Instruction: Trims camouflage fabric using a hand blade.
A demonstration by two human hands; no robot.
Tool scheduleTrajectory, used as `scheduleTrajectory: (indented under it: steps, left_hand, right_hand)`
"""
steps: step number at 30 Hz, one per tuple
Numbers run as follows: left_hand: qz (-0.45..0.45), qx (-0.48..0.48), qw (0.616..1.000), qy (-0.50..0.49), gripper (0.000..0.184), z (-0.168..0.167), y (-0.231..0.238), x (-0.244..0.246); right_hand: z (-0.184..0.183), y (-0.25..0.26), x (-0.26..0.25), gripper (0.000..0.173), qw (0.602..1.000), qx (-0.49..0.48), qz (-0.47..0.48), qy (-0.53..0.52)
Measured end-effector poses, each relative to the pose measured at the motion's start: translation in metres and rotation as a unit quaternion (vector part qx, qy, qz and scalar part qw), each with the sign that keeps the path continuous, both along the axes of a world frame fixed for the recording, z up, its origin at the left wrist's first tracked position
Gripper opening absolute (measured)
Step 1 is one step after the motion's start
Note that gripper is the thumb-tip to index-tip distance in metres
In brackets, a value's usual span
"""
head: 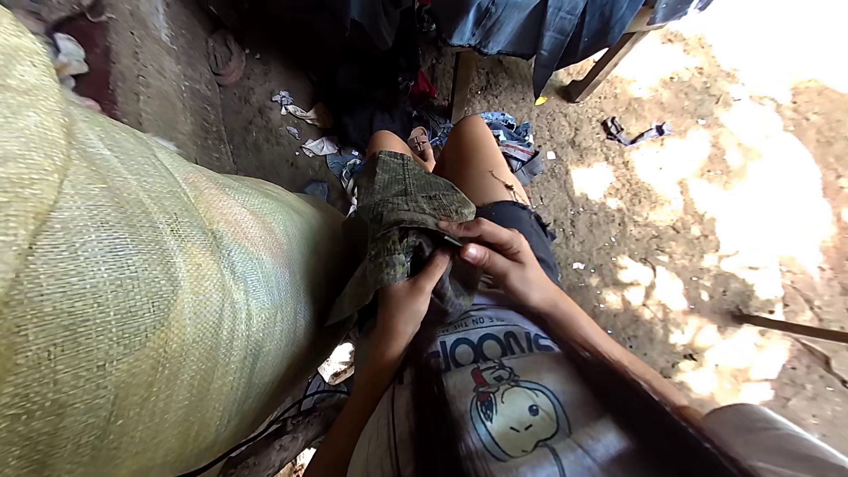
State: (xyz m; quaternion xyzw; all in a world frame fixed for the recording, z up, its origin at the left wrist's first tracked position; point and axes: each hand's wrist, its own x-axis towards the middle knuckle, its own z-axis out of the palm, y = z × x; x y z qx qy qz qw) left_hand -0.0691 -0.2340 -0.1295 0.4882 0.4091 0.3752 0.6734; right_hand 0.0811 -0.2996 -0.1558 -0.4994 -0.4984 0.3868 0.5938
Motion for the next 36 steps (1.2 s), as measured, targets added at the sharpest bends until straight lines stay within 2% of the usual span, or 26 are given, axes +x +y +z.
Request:
scheduleTrajectory:
  steps: [1, 3, 6, 7, 9, 12, 15, 19, 28, 32, 36]
  left_hand:
    - [-0.002, 0.004, 1.000, 0.003, 0.037, 0.000, 0.000, 0.000]
    - [-0.007, 0.005, 1.000, 0.009, 0.035, -0.001, -0.001, -0.001]
    - [0.001, 0.003, 1.000, 0.004, 0.035, 0.000, -0.003, 0.001]
    - [0.009, 0.000, 1.000, 0.003, 0.036, 0.000, -0.003, 0.002]
    - [0.021, -0.016, 1.000, -0.003, 0.038, 0.000, -0.002, 0.004]
    - [0.036, -0.040, 0.999, -0.011, 0.036, 0.002, -0.002, 0.004]
    - [0.038, -0.052, 0.998, -0.026, 0.034, 0.003, -0.003, 0.003]
    - [0.027, -0.049, 0.998, -0.034, 0.032, 0.002, -0.003, 0.000]
    - [0.024, -0.035, 0.999, -0.033, 0.030, 0.001, -0.006, -0.001]
    - [0.030, -0.043, 0.997, -0.055, 0.031, 0.001, -0.008, -0.001]
    - [0.027, -0.040, 0.998, -0.043, 0.028, 0.000, -0.008, -0.001]
  right_hand:
    - [0.003, 0.000, 0.000, 0.021, 0.997, -0.028, 0.014, 0.065]
    - [0.005, 0.000, 0.003, 0.025, 0.986, -0.068, 0.045, 0.147]
    - [0.003, 0.002, 0.007, 0.031, 0.975, -0.084, 0.070, 0.194]
    - [0.002, 0.002, 0.007, 0.029, 0.979, -0.074, 0.069, 0.178]
    - [0.000, 0.002, 0.009, 0.023, 0.995, -0.036, 0.052, 0.075]
    - [-0.006, 0.000, 0.008, 0.044, 0.992, 0.011, 0.017, -0.125]
    - [-0.012, -0.003, 0.007, 0.053, 0.977, 0.005, -0.025, -0.211]
    - [-0.016, -0.008, 0.007, 0.059, 0.970, 0.007, -0.063, -0.236]
    - [-0.013, -0.003, -0.001, 0.061, 0.984, 0.003, -0.071, -0.165]
    - [-0.018, -0.010, 0.005, 0.062, 0.979, -0.005, -0.095, -0.181]
    - [-0.011, -0.002, 0.006, 0.046, 0.982, 0.042, -0.040, -0.181]
